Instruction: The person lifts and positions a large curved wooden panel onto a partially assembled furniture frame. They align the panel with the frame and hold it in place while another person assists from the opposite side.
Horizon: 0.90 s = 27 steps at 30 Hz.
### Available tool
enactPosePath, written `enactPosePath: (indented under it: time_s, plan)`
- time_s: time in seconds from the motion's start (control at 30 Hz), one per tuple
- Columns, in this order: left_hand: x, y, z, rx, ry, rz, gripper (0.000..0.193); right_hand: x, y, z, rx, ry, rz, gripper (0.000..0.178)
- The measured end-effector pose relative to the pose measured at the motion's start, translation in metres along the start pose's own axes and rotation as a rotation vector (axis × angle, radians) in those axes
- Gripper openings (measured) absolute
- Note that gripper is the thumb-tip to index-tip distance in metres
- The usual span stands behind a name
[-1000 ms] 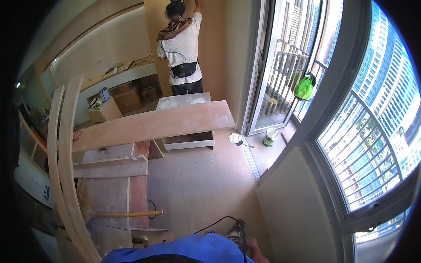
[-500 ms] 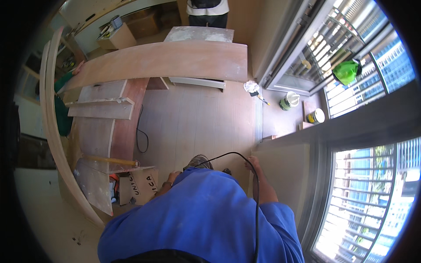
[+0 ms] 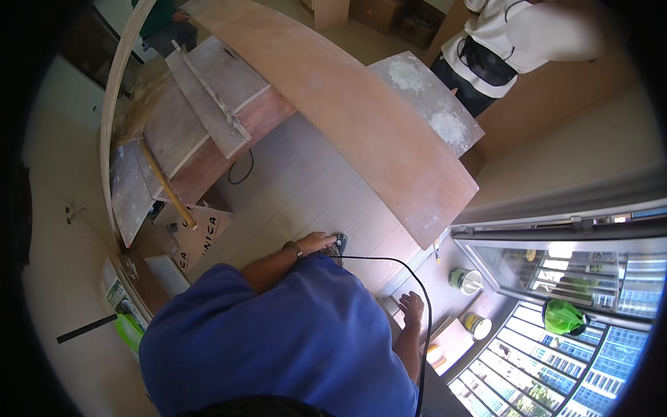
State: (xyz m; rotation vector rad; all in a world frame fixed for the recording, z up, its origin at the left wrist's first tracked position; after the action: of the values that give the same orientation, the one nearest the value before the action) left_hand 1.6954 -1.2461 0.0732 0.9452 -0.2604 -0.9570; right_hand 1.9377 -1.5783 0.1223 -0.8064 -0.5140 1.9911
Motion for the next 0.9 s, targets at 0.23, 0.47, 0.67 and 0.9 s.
enactPosePath:
  time_s: [0.23,0.47,0.67,0.9]
  plan:
    - [0.06,0.118,-0.004,-0.023,-0.228,-0.494,0.094,-0.03,-0.177,-0.072,-0.564,0.294,0.222,0.041]
    - [0.119,0.152,-0.021,-0.2,0.093,0.714,0.059,0.053,-0.336,-0.19,-1.297,0.196,0.619,0.041]
    - [0.181,0.186,-0.041,-0.28,0.464,1.198,0.037,0.106,-0.366,-0.256,-1.344,-0.193,0.662,0.044]
    - [0.2,0.191,-0.059,-0.209,0.543,1.211,0.039,0.104,-0.393,-0.251,-0.505,-0.747,0.534,0.05]
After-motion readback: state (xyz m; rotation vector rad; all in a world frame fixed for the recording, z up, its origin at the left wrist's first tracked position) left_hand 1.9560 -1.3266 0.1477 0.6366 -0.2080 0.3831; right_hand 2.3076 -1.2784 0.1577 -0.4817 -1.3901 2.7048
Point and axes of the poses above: each hand's wrist, its own z-axis away from the middle knuckle, its own x-axis out of the palm, y = z × x, the point moved 1 cm from there along -z, towards the middle knuckle, and after that the axes turned 13 degrees about y, right-handed, at the moved point
